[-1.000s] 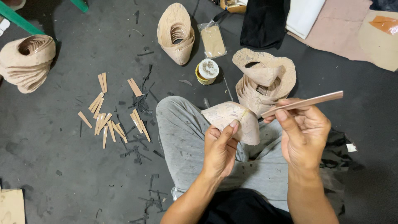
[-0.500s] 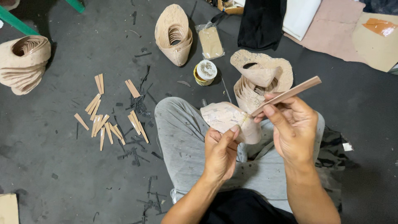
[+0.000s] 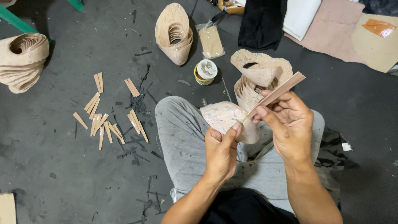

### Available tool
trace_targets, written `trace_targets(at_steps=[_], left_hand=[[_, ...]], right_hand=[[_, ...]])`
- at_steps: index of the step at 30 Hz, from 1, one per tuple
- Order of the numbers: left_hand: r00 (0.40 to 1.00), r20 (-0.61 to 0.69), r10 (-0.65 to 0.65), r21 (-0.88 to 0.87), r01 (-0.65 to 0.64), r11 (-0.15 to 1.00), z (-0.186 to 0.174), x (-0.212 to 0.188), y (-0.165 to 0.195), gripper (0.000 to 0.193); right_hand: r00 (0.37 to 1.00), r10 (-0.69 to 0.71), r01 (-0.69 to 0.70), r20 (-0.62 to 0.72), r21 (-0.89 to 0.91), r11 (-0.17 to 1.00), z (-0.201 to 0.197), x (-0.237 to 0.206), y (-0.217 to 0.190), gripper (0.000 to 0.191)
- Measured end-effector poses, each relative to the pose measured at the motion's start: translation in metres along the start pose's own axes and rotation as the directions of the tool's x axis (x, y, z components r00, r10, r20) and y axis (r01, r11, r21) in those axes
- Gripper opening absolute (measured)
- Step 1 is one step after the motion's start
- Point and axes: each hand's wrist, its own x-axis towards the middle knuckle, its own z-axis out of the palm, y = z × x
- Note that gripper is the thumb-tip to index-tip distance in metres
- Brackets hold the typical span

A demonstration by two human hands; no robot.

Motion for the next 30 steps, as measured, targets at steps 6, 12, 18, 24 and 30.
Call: trace_targets(at_steps=[6,12,18,24,30], left_hand=[[1.0,-0.015,-0.001,-0.013,0.001,1.0,-0.0028,-0.0012,-0.0023,0.023],[1.0,-0.026,0.018,-0.015,-0.019,1.0,-0.0051,-0.0009,-0.0045,0.023],[0.998,-0.045,0.036,-0.013,-0.037,0.999,-0.0047,-0.0001,-0.0048,0.026],[0.999,-0.035,0.039,-0.015,-0.04,0.999,-0.0047,0.0004,-0.0051,0.025],[0.998,-0.038,0.047,-0.005,-0.047,0.999,-0.0047,-0.0024,-0.0069,0.027]], right_hand=[[1.0,-0.001,0.001,0.024,-0.002,1.0,-0.002,-0.0012,0.003,0.032],[0.999,0.031,-0.031,0.035,0.021,0.999,-0.0033,0.0031,0.0036,0.032],[1.0,0.001,0.0,-0.01,0.126,0.992,-0.0057,0.0058,0.0022,0.029],[0.999,0.028,-0.029,0.02,0.049,0.998,-0.0052,0.0049,0.0002,0.031],[0.996,0.081,-0.081,0.037,0.0,0.997,-0.0009,0.0028,0.0019,0.031]])
